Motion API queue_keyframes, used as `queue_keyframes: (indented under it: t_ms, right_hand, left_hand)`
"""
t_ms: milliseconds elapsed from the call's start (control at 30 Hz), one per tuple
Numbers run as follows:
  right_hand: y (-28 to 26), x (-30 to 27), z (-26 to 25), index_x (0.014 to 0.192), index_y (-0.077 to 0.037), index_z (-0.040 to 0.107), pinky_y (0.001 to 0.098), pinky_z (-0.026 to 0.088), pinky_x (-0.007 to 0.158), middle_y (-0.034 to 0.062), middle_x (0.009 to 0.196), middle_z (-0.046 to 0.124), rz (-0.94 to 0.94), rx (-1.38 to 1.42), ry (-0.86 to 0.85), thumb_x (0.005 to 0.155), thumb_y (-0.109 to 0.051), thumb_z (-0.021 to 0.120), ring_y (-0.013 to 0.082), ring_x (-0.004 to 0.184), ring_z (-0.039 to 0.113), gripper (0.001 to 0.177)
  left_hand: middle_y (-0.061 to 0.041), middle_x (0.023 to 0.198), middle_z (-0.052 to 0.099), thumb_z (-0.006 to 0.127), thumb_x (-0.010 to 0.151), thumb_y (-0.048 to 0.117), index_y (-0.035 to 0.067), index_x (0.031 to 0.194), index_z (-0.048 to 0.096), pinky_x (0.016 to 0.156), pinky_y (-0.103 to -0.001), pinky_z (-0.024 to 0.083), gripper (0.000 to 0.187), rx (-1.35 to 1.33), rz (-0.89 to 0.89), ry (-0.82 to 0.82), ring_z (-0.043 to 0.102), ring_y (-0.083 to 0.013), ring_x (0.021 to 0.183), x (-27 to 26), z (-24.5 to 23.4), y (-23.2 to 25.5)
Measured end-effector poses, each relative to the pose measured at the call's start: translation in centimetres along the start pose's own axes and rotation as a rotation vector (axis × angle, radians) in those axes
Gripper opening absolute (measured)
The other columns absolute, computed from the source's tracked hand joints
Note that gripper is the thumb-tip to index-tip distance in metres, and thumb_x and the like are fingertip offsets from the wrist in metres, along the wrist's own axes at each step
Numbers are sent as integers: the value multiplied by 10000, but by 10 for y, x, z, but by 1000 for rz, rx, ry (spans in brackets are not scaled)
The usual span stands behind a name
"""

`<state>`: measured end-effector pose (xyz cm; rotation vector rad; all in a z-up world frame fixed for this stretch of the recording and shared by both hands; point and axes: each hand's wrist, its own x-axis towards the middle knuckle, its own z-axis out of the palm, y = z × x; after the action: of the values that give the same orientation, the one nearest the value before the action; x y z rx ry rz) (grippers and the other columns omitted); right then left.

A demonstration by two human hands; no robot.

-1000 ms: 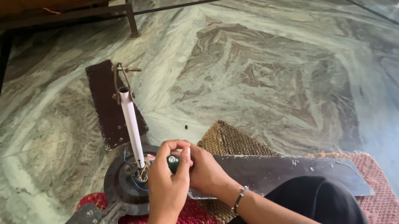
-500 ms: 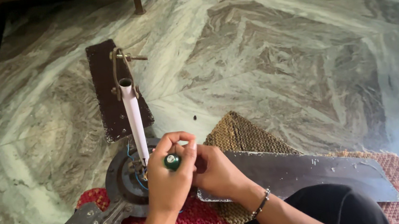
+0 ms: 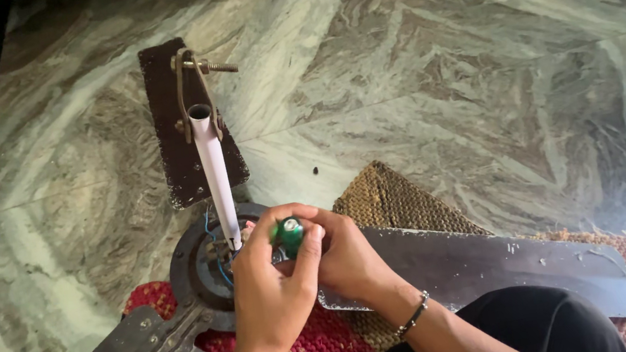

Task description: The person uses a green screwdriver to remove screws from the ceiling fan blades and motor housing. They detach the blades and set them aside, then continue to unscrew components from the central motor assembly.

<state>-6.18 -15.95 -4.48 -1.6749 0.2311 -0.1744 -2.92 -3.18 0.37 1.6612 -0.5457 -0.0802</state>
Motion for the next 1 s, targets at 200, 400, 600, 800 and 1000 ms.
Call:
queue_keyframes:
  t_ms: [200, 400, 600, 800, 1000]
  right_hand:
    - [-9, -4, -1, 1086, -2, 649, 277, 574, 769, 46, 907, 738, -115, -127, 61, 751, -73, 836, 80, 846, 655, 391]
    - [-7, -8, -2, 1143, -4, 612, 282, 581, 791, 55, 968, 741, -65, -112, 14, 812, -30, 767, 90, 903, 692, 367]
    - [-2, -7, -4, 1246, -1, 561, 298, 604, 892, 75, 1093, 752, -45, 173, -110, 872, 17, 677, 116, 1018, 728, 392]
    - [-2, -14, -5, 1247, 24, 607, 311, 612, 865, 91, 1097, 745, -19, 133, -109, 874, 7, 711, 135, 1014, 716, 388]
    - [-12, -18, -3, 1240, -3, 661, 316, 618, 748, 141, 918, 797, -30, -243, -22, 842, -98, 726, 174, 847, 801, 414]
  left_hand:
    - [-37, 977, 813, 772, 861, 171, 70, 1050, 725, 626, -253, 625, 219, -34, -72, -41, 775, -104, 881, 1, -2, -9]
    - [-55, 957, 841, 878, 794, 205, 64, 1014, 713, 769, -285, 633, 309, 144, -9, -8, 821, -130, 890, 7, -11, -11]
    - [-75, 1156, 790, 655, 924, 49, 95, 1328, 638, 935, -324, 563, 407, 62, 93, -204, 767, -204, 1075, 2, -26, 12]
    - [-43, 1081, 817, 731, 868, 132, 99, 1196, 709, 785, -304, 609, 330, 164, -40, -254, 822, -174, 965, 7, -34, 15]
    - [-65, 977, 822, 840, 778, 212, 70, 1077, 742, 732, -321, 660, 345, 213, -141, -50, 792, -195, 898, 7, -30, 13]
